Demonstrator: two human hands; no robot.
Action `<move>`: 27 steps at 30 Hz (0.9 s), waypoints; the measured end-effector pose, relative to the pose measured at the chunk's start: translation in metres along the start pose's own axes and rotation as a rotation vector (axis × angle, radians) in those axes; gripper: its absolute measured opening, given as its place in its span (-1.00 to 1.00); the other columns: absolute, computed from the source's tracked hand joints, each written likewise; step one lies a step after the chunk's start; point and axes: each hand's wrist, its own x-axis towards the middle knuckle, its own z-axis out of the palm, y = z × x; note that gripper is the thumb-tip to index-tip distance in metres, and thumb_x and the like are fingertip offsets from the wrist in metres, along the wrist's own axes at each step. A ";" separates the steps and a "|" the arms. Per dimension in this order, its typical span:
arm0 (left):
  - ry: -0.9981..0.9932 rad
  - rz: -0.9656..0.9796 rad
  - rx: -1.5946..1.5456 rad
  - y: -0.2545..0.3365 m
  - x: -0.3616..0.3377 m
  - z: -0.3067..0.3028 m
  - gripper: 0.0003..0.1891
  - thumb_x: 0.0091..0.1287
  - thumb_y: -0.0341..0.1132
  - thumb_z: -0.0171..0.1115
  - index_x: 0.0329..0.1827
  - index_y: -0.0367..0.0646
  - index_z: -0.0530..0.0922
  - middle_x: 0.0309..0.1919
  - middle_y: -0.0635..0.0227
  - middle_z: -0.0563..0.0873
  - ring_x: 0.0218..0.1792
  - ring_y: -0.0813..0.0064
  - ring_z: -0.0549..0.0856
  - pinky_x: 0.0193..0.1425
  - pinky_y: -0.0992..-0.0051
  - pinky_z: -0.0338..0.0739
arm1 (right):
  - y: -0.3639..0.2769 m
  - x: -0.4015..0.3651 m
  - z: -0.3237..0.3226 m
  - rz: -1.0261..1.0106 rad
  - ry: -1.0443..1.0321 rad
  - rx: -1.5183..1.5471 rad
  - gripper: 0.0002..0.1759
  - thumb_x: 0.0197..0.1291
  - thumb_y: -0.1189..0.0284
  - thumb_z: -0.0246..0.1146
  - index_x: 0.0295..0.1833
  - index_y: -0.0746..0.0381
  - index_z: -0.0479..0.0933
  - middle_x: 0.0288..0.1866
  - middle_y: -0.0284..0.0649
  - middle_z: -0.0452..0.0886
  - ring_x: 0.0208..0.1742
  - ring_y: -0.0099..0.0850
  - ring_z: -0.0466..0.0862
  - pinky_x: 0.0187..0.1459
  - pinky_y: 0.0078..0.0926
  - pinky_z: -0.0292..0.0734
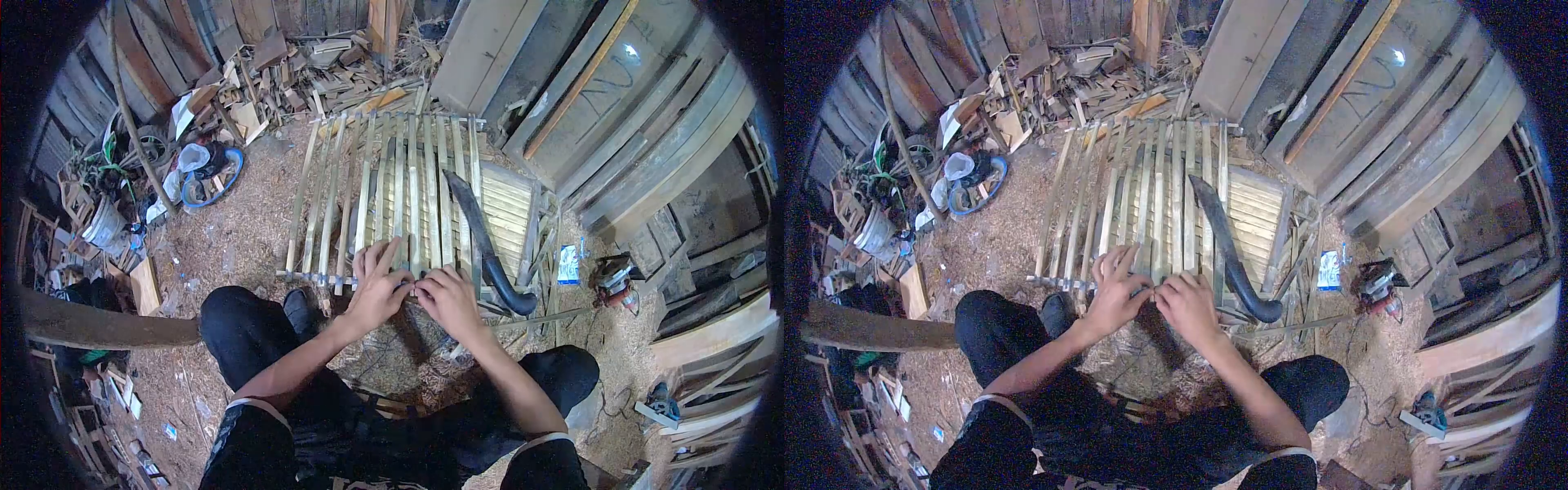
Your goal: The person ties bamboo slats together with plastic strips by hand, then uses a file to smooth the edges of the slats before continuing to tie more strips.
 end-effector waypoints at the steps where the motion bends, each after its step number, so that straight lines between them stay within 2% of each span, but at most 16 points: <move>1: 0.022 -0.027 -0.009 0.001 0.000 -0.001 -0.85 0.23 -0.26 0.47 -0.20 -0.08 0.78 0.58 0.02 0.33 0.59 -0.06 0.17 0.60 -0.13 -0.09 | -0.003 0.002 -0.001 -0.079 -0.019 -0.131 -0.88 0.16 0.38 0.41 -0.26 0.19 0.70 -0.19 -0.31 0.66 -0.01 -0.33 0.61 0.10 -0.20 0.43; 3: 0.043 -0.053 -0.016 0.002 0.000 -0.006 -0.84 0.22 -0.26 0.48 -0.19 -0.06 0.79 0.59 0.02 0.31 0.59 -0.06 0.17 0.59 -0.14 -0.10 | -0.007 0.003 0.004 -0.102 0.001 -0.206 -0.88 0.16 0.37 0.40 -0.26 0.19 0.67 -0.20 -0.31 0.64 -0.02 -0.35 0.60 0.10 -0.22 0.42; 5: -0.023 -0.011 0.042 0.004 -0.003 -0.010 -0.83 0.20 -0.27 0.49 -0.17 -0.06 0.81 0.59 0.02 0.31 0.58 -0.04 0.20 0.59 -0.15 -0.09 | -0.008 0.003 0.005 -0.124 0.023 -0.284 -0.87 0.16 0.36 0.38 -0.26 0.19 0.65 -0.21 -0.31 0.62 -0.02 -0.36 0.58 0.09 -0.23 0.40; 8: -0.042 0.024 0.057 0.006 -0.006 -0.009 -0.81 0.20 -0.29 0.47 -0.13 -0.04 0.83 0.60 0.04 0.32 0.58 -0.04 0.21 0.58 -0.15 -0.09 | -0.009 0.004 0.005 -0.087 -0.030 -0.338 -0.84 0.21 0.34 0.36 -0.20 0.20 0.64 -0.17 -0.29 0.62 0.02 -0.36 0.57 0.10 -0.24 0.38; 14: -0.045 0.063 0.044 0.004 -0.004 -0.010 -0.81 0.19 -0.25 0.49 -0.16 -0.05 0.85 0.60 0.04 0.33 0.57 -0.02 0.23 0.58 -0.14 -0.07 | 0.000 0.004 0.001 -0.037 -0.090 -0.173 -0.80 0.27 0.33 0.31 -0.14 0.24 0.60 -0.08 -0.20 0.60 0.11 -0.25 0.53 0.11 -0.18 0.35; 16: -0.046 0.072 0.050 0.005 -0.002 -0.010 -0.80 0.18 -0.24 0.50 -0.17 -0.06 0.85 0.59 0.05 0.34 0.57 -0.01 0.23 0.58 -0.13 -0.06 | -0.001 0.005 -0.003 0.037 -0.170 -0.075 -0.79 0.26 0.36 0.33 -0.10 0.27 0.59 0.01 -0.16 0.57 0.16 -0.19 0.49 0.15 -0.15 0.31; 18: -0.062 0.169 0.135 0.005 -0.001 -0.009 -0.79 0.14 -0.23 0.51 -0.20 -0.08 0.84 0.58 0.06 0.36 0.58 0.01 0.22 0.57 -0.14 -0.04 | 0.002 0.004 -0.005 0.036 -0.133 -0.021 -0.77 0.23 0.37 0.36 -0.08 0.25 0.60 0.06 -0.16 0.55 0.19 -0.19 0.47 0.18 -0.14 0.30; 22: -0.046 0.232 0.169 0.006 0.001 -0.002 -0.76 0.11 -0.21 0.51 -0.23 -0.15 0.81 0.57 0.05 0.35 0.59 0.05 0.20 0.57 -0.13 -0.03 | 0.001 0.003 -0.015 0.038 -0.061 0.046 -0.70 0.16 0.40 0.43 0.00 0.20 0.63 0.14 -0.19 0.52 0.27 -0.19 0.44 0.23 -0.12 0.26; 24: -0.026 0.251 0.171 0.004 0.001 0.002 -0.77 0.12 -0.24 0.49 -0.24 -0.18 0.79 0.57 0.02 0.33 0.58 0.00 0.18 0.58 -0.12 -0.03 | -0.001 0.002 -0.015 0.043 -0.043 0.030 -0.75 0.13 0.39 0.45 -0.07 0.18 0.66 0.20 -0.21 0.53 0.34 -0.20 0.42 0.29 -0.08 0.23; 26: -0.070 0.101 0.044 0.005 0.002 0.002 -0.79 0.15 -0.27 0.47 -0.23 -0.18 0.77 0.57 -0.03 0.31 0.58 -0.07 0.17 0.58 -0.12 -0.05 | 0.000 0.001 -0.016 0.007 -0.015 0.007 -0.82 0.11 0.40 0.45 -0.17 0.20 0.69 0.26 -0.22 0.53 0.38 -0.20 0.40 0.33 -0.05 0.21; 27: -0.071 0.103 0.041 0.004 0.001 0.005 -0.79 0.15 -0.27 0.47 -0.23 -0.18 0.77 0.57 -0.03 0.31 0.58 -0.07 0.17 0.58 -0.12 -0.05 | -0.002 0.000 -0.014 0.026 -0.004 0.038 -0.86 0.11 0.40 0.45 -0.24 0.21 0.70 0.31 -0.23 0.53 0.42 -0.20 0.39 0.36 0.03 0.18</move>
